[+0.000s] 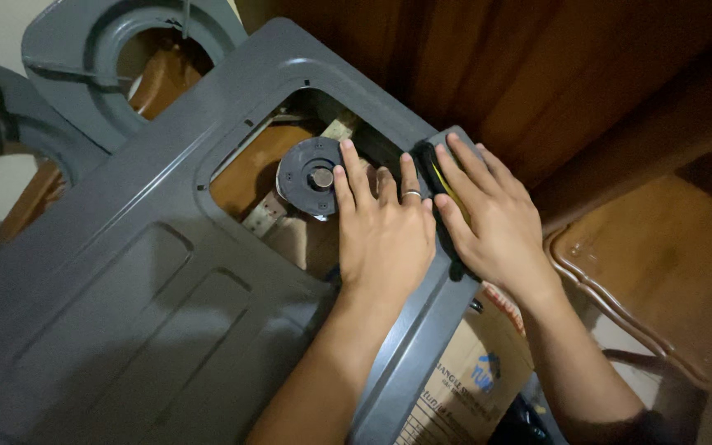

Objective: The person sands the edges and surface of a grey metal gas stove top using a sanding block. They hold the stove with one hand and move the sanding block along the rim and flat areas in repetitive strokes.

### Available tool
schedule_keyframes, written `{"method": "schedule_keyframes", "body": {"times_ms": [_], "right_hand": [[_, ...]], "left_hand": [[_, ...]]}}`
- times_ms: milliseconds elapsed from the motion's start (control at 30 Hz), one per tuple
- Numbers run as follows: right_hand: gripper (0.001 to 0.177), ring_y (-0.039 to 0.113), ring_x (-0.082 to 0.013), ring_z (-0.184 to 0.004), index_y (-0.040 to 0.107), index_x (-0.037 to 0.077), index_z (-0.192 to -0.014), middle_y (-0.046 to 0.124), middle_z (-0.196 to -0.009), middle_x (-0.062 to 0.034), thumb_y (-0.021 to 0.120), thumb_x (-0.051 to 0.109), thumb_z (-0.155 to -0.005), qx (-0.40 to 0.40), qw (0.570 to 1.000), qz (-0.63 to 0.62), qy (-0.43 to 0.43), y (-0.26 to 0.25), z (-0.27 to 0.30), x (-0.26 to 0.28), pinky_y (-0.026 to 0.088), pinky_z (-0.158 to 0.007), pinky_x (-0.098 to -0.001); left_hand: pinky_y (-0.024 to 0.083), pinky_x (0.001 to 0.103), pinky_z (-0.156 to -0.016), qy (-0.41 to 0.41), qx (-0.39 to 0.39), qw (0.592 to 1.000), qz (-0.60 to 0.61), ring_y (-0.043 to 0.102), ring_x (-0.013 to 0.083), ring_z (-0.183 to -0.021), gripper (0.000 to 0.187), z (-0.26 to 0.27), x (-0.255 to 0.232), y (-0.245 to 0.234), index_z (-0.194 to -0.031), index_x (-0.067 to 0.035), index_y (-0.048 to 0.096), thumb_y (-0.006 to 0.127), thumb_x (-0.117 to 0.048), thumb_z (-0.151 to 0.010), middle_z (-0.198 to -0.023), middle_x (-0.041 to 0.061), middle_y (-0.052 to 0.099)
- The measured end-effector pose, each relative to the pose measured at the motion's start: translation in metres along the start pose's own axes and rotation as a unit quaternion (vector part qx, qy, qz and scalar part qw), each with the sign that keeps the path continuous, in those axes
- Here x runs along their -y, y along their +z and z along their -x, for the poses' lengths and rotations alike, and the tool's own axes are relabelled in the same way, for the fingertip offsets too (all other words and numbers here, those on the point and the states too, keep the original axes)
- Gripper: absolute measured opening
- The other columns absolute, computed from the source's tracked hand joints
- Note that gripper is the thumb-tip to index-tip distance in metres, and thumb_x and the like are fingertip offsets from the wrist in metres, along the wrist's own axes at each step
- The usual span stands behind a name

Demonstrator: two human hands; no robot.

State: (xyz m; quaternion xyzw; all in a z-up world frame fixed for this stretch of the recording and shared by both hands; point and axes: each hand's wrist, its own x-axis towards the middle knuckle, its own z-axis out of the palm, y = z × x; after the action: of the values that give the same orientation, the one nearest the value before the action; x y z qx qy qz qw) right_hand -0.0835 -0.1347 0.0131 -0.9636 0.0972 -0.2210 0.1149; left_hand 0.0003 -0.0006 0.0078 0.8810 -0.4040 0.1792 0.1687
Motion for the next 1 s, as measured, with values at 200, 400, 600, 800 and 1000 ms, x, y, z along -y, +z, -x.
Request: {"method": "schedule_keyframes", "body": {"times_ms": [200, 400, 600, 800, 1000], "right_hand": [[0.055, 0.048, -0.0444, -0.139, 0.055, 0.01, -0.15, 0.05, -0.157, -0.0142, 0.061, 0.026, -0.098, 0.005, 1.0, 0.005, -0.005, -0.001, -0.001, 0.001, 0.042, -0.11, -0.0502], [0.055, 0.048, -0.0432, -0.139, 0.053, 0.01, -0.152, 0.048, -0.158, -0.0135, 0.059, 0.026, -0.1, 0.015, 0.998, 0.0, -0.064, 0.006, -0.026, -0.009, 0.043, -0.112, -0.0491], [0.054, 0.049, -0.0417, -0.138, 0.052, 0.008, -0.152, 0.047, -0.16, -0.0143, 0.056, 0.027, -0.101, 0.013, 0.996, -0.009, -0.093, 0.009, -0.036, -0.013, 0.043, -0.111, -0.0482], [0.054, 0.049, -0.0395, -0.14, 0.053, 0.01, -0.151, 0.048, -0.158, -0.0138, 0.057, 0.026, -0.1, 0.016, 0.996, -0.004, -0.083, 0.002, -0.023, -0.008, 0.043, -0.112, -0.0465], [0.056, 0.047, -0.0421, -0.138, 0.05, 0.009, -0.153, 0.046, -0.159, -0.0139, 0.056, 0.027, -0.1, 0.041, 0.995, 0.003, -0.091, 0.004, -0.034, -0.012, 0.042, -0.111, -0.0477]], "left_hand": [[0.025, 0.062, -0.12, 0.004, -0.011, 1.0, 0.01, 0.03, 0.0553, -0.147, 0.057, 0.003, 0.001, 0.002, -0.139, -0.002, 0.062, 0.057, -0.036, -0.094, -0.128, 0.027, 0.067], [0.027, 0.062, -0.12, 0.011, -0.026, 1.0, 0.005, 0.031, 0.0555, -0.147, 0.055, 0.003, 0.002, 0.001, -0.137, 0.001, 0.064, 0.058, -0.033, -0.094, -0.126, 0.027, 0.068], [0.027, 0.063, -0.117, 0.007, 0.003, 1.0, 0.022, 0.029, 0.056, -0.147, 0.06, 0.001, 0.0, -0.005, -0.138, 0.002, 0.061, 0.06, -0.035, -0.091, -0.13, 0.028, 0.062], [0.028, 0.057, -0.117, -0.022, -0.012, 0.999, 0.02, 0.032, 0.0495, -0.145, 0.065, -0.002, 0.003, -0.002, -0.14, 0.005, 0.055, 0.058, -0.035, -0.09, -0.152, 0.029, 0.047], [0.029, 0.051, -0.122, -0.034, -0.039, 0.998, 0.017, 0.037, 0.0427, -0.147, 0.064, -0.006, 0.005, 0.003, -0.146, 0.008, 0.053, 0.057, -0.033, -0.097, -0.154, 0.029, 0.048]]}}
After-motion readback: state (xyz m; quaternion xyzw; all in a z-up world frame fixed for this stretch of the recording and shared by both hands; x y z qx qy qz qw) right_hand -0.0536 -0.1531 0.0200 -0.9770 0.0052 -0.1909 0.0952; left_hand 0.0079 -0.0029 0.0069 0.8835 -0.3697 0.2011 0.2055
